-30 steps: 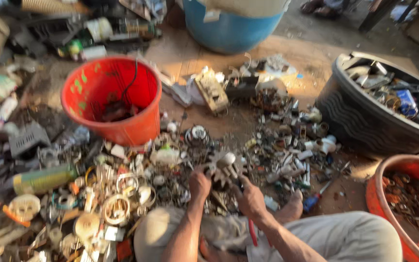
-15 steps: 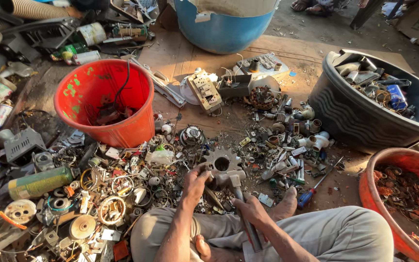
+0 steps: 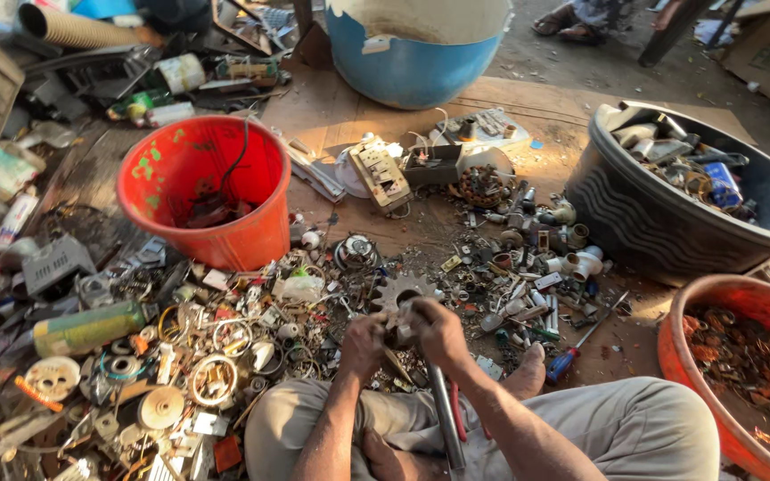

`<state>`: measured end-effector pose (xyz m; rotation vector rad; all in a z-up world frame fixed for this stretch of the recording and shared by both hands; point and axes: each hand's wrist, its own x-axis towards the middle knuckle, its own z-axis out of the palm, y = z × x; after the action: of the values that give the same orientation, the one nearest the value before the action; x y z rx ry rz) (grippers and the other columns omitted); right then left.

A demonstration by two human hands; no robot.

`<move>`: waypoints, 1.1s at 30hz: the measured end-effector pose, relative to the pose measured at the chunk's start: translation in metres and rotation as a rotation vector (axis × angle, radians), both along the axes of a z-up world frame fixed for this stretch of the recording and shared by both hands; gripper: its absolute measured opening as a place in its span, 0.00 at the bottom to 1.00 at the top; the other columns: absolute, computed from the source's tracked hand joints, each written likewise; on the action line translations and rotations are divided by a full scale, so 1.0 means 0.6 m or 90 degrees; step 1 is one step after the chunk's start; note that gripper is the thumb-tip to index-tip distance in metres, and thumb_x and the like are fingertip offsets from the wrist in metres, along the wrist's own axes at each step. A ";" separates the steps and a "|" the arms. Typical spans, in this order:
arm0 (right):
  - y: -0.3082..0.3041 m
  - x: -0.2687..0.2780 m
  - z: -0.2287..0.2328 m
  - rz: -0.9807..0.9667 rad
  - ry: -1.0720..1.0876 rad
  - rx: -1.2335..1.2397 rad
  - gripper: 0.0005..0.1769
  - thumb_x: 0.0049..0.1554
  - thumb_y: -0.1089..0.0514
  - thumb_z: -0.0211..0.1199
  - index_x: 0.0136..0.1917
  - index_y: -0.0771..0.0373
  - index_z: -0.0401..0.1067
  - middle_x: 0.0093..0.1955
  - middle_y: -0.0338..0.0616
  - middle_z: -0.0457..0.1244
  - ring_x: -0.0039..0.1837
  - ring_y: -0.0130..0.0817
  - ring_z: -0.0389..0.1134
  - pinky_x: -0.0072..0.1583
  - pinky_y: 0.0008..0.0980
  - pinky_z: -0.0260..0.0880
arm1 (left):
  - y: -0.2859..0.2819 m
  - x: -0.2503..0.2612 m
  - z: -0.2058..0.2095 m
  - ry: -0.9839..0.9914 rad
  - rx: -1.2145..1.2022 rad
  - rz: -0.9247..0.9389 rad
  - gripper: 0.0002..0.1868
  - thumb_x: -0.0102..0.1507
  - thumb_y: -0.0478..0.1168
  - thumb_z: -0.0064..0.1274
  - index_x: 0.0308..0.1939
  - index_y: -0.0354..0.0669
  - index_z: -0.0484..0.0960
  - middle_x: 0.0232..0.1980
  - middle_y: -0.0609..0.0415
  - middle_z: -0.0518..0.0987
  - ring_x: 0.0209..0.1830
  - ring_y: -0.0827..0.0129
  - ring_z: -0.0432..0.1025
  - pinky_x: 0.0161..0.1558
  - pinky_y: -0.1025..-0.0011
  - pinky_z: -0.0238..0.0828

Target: The person sits on the floor and uses a hammer and pliers to dismantle small electronic components. They repeatedly strike parts on a metal gear to break them apart and separate materials, sorting the resulting pieces into piles.

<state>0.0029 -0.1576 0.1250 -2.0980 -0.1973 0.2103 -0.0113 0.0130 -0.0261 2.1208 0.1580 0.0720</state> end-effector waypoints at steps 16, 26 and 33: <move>-0.006 0.008 0.003 0.093 -0.392 -0.118 0.12 0.54 0.61 0.66 0.52 0.65 0.73 0.57 0.55 0.65 0.57 0.56 0.68 0.55 0.47 0.71 | 0.031 0.006 0.018 -0.119 0.053 0.336 0.22 0.58 0.40 0.61 0.54 0.34 0.80 0.55 0.36 0.76 0.59 0.42 0.68 0.60 0.49 0.63; -0.051 -0.018 -0.038 0.050 0.156 0.419 0.15 0.56 0.70 0.64 0.57 0.65 0.73 0.50 0.44 0.70 0.54 0.41 0.70 0.54 0.37 0.71 | 0.026 0.003 -0.044 -0.110 0.034 0.300 0.21 0.57 0.44 0.63 0.51 0.36 0.84 0.52 0.37 0.81 0.55 0.43 0.73 0.57 0.52 0.69; -0.104 -0.038 -0.032 0.050 0.406 0.813 0.15 0.54 0.71 0.68 0.54 0.64 0.71 0.44 0.44 0.68 0.46 0.36 0.73 0.49 0.38 0.75 | 0.020 0.016 -0.049 -0.123 0.040 0.280 0.20 0.57 0.44 0.62 0.49 0.37 0.85 0.50 0.38 0.83 0.53 0.43 0.75 0.56 0.52 0.71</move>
<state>-0.0199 -0.2201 0.1056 -0.6983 -0.0001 0.5971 -0.0019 0.0250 -0.0554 2.0926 0.5092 0.5447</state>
